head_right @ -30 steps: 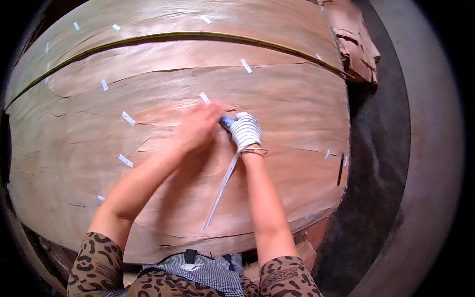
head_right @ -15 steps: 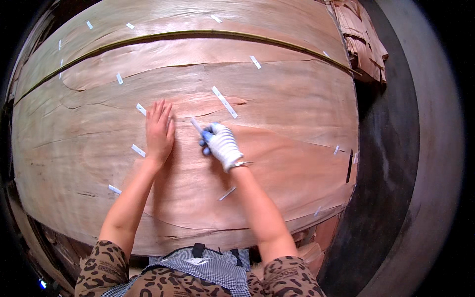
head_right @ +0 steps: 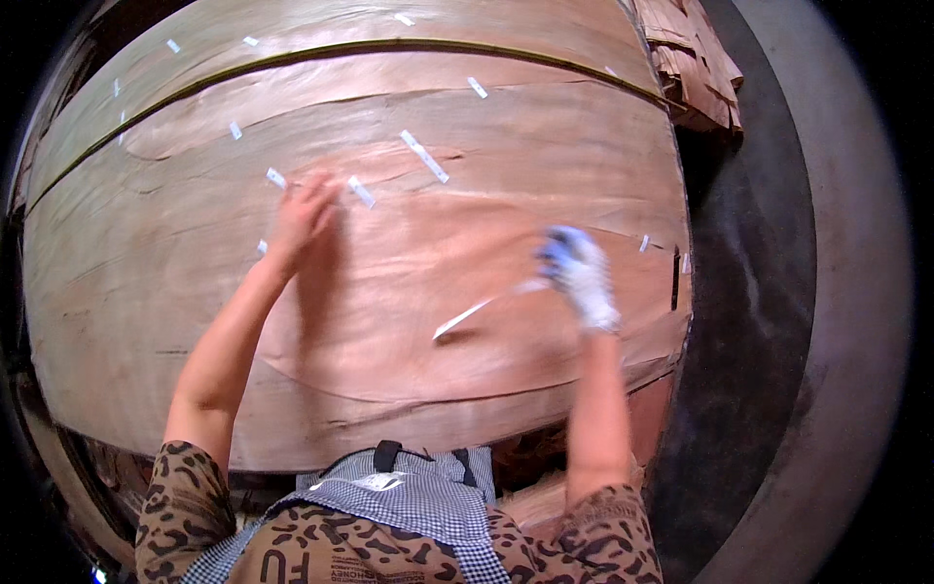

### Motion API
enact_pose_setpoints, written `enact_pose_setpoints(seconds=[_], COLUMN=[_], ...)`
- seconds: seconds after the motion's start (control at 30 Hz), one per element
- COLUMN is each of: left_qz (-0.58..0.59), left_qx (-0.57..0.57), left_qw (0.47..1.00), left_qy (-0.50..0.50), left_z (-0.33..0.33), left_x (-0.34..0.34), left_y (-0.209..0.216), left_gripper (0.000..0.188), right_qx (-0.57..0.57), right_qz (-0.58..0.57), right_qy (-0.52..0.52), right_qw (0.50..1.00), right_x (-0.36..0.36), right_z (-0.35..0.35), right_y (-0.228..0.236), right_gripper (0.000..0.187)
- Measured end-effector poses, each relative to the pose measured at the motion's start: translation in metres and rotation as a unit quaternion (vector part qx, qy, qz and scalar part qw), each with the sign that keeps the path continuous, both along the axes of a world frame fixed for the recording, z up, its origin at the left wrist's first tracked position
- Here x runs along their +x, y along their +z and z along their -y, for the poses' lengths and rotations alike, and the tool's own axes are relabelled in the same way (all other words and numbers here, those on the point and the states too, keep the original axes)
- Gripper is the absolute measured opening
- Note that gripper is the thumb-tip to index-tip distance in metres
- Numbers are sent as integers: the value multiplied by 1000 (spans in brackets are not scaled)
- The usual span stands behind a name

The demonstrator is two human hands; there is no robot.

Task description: The person cuts sheets of wood veneer using a utility knife, measures the material with a tape measure, and applies small pieces of adhesive tape to the wood surfaces while moving between different worktables.

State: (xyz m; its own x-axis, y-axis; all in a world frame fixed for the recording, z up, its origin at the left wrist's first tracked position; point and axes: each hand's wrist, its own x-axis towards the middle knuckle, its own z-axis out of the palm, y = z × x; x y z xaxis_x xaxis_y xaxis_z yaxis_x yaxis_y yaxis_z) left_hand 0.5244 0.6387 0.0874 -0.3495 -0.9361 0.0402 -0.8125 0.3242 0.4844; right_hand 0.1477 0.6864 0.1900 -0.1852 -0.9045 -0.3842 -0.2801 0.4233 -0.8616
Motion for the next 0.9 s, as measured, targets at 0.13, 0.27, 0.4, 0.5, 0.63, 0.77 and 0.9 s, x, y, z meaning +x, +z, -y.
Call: enact_pose_setpoints(seconds=[0.13,0.27,0.4,0.5,0.63,0.77,0.9], left_qz=[9,55,112,111,259,30,177], left_qx=[-65,73,19,13,-125,-5,-86], left_qw=[997,990,991,993,947,986,964], left_qy=[30,-105,-77,-44,-145,-166,-178], left_z=[-110,-248,-290,-294,-303,-310,-310], left_x=[20,-3,-20,-26,-43,-60,-64], left_y=[-3,15,-12,-12,-21,-15,-14], left_gripper=[52,66,68,63,61,60,50], right_qx=[-80,136,181,248,219,67,-74], right_qz=[-192,-418,-47,112,135,-140,-361], right_qy=[-74,265,244,108,37,184,288], right_qw=[975,858,951,956,966,971,884], right_x=[-130,-46,80,139,148,150,78], right_z=[-130,-210,-242,-235,-248,-260,-248], right_y=[43,20,-48,-65,-120,-116,-104], right_gripper=[17,18,18,15,21,27,23])
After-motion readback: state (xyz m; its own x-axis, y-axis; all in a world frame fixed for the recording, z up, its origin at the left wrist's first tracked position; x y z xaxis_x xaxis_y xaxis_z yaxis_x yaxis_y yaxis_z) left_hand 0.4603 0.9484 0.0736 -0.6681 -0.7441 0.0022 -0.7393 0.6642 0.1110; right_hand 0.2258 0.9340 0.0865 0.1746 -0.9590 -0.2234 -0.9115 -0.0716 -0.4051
